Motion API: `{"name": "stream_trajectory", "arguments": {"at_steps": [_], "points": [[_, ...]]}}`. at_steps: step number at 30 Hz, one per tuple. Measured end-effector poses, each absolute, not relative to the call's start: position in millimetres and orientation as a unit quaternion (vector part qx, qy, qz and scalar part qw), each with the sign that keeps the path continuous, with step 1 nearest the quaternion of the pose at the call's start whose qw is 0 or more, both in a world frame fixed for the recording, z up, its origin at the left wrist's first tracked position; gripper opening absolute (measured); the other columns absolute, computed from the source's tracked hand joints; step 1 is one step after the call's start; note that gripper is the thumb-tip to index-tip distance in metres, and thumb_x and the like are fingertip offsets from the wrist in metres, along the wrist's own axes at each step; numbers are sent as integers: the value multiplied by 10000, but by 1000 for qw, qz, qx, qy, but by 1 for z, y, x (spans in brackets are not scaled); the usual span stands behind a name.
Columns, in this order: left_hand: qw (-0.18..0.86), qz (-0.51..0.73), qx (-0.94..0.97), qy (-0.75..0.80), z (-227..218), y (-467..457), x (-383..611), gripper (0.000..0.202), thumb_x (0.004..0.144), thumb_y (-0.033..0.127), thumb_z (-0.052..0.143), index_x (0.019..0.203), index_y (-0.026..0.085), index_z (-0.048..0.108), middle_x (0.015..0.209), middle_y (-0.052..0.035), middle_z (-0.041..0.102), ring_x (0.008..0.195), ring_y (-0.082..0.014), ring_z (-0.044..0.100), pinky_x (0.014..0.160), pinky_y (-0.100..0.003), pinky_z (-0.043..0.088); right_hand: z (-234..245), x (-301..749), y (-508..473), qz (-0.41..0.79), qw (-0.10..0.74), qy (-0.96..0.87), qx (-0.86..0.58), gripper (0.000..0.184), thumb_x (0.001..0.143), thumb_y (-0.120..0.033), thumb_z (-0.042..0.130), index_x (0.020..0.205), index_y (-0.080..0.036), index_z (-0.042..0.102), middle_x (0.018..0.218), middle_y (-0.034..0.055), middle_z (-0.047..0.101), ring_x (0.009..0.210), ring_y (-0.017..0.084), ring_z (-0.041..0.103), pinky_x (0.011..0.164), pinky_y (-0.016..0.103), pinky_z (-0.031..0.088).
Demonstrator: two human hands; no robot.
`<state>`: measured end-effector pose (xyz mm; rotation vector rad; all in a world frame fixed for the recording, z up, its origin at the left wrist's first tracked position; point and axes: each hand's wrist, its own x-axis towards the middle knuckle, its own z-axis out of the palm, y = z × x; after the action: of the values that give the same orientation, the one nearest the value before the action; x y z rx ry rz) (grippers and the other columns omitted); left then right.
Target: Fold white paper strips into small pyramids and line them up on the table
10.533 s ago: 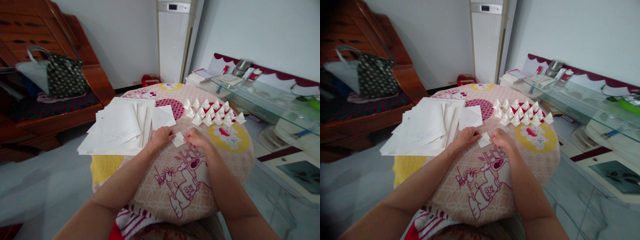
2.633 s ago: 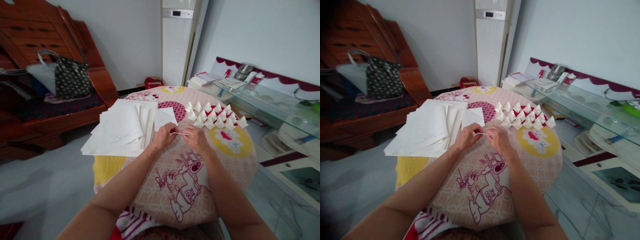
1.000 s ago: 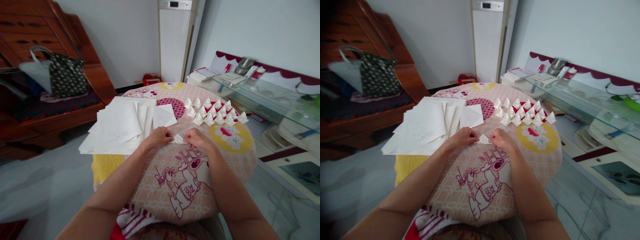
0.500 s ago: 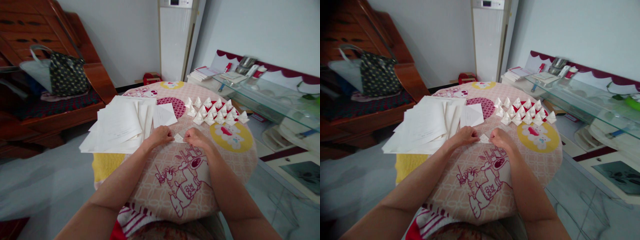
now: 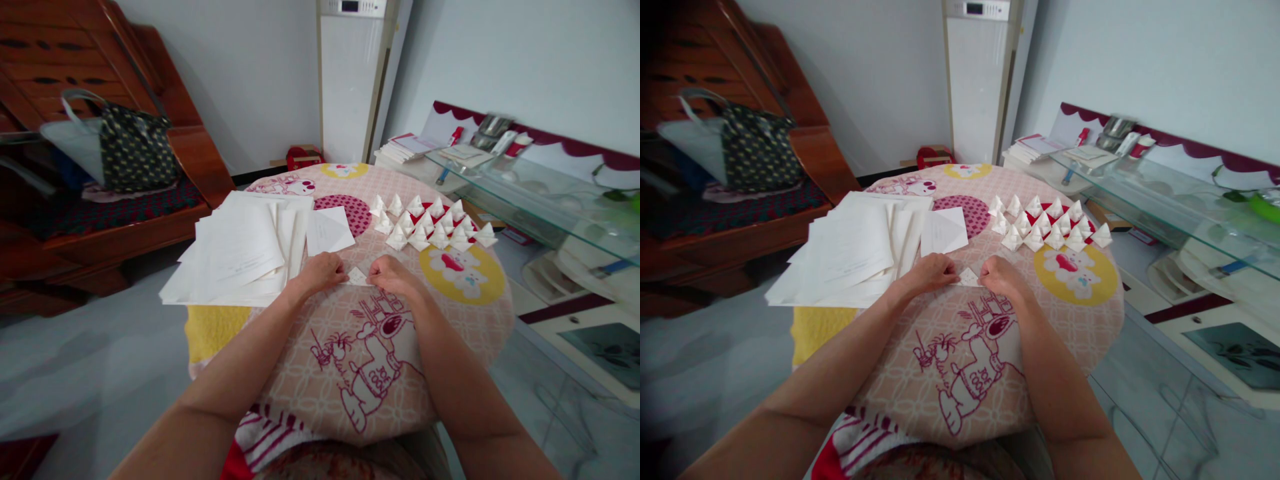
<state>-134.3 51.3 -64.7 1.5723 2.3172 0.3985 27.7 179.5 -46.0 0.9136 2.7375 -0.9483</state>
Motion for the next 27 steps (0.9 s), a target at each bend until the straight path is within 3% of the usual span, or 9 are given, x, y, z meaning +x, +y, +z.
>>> {"name": "stream_trajectory", "arguments": {"at_steps": [15,27], "points": [[164,106,545,815,-59,52,-132,198,839,315,669,766,164,774,648,-28,671,639,-144,589,628,-255,385,-45,26,177,-285,55,909,300,142,781,-92,643,676,-128,732,605,36,660,583,128,589,565,216,398],[144,123,558,808,-62,50,-131,123,829,276,688,787,167,726,732,-40,690,710,-171,615,658,-265,411,-48,24,177,-280,64,903,319,125,750,-75,614,686,-137,703,550,28,635,525,133,586,509,216,383]]}}
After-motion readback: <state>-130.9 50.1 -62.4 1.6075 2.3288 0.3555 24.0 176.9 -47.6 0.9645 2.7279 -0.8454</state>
